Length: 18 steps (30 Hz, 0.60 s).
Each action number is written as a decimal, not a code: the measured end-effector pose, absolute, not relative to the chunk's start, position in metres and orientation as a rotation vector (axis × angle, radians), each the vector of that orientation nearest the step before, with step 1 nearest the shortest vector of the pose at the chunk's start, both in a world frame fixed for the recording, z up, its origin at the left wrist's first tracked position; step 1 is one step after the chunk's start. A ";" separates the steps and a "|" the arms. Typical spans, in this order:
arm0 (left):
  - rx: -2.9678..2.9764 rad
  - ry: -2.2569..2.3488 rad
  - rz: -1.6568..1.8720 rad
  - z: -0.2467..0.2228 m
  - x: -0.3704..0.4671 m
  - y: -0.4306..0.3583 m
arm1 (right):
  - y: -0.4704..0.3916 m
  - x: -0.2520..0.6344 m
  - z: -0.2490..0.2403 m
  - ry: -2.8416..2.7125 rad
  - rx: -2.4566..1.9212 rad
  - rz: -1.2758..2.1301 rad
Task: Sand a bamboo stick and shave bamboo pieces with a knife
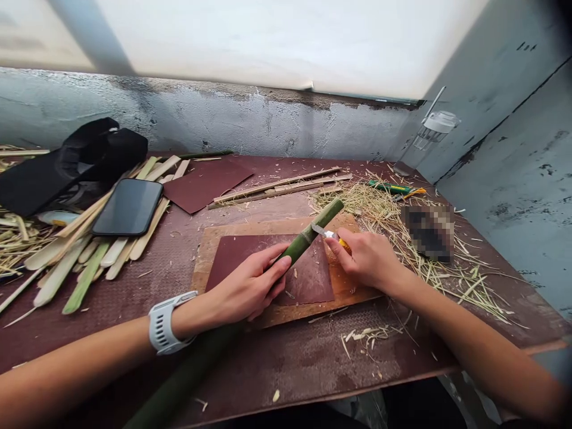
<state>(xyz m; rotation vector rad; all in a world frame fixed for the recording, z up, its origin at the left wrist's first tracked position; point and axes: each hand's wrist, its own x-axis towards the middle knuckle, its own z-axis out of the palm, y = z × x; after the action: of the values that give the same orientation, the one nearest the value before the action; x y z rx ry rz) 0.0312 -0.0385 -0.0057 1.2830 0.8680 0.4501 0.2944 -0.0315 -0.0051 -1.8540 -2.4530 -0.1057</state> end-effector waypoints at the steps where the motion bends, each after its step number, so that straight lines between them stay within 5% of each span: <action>1: 1.283 0.873 0.446 -0.005 0.031 -0.039 | -0.030 0.295 -0.005 -2.449 -1.863 -0.110; 9: 1.296 0.901 0.427 -0.003 0.031 -0.039 | -0.017 0.311 0.001 -2.231 -2.097 -0.210; 18: 1.264 0.877 0.433 -0.005 0.030 -0.038 | -0.027 0.300 0.000 -2.455 -1.894 -0.100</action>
<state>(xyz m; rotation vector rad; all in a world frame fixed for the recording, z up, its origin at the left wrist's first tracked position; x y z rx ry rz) 0.0297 -0.0375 -0.0052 1.2636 0.8769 0.4334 0.2998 -0.0274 -0.0003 -1.8941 -2.4546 -0.0999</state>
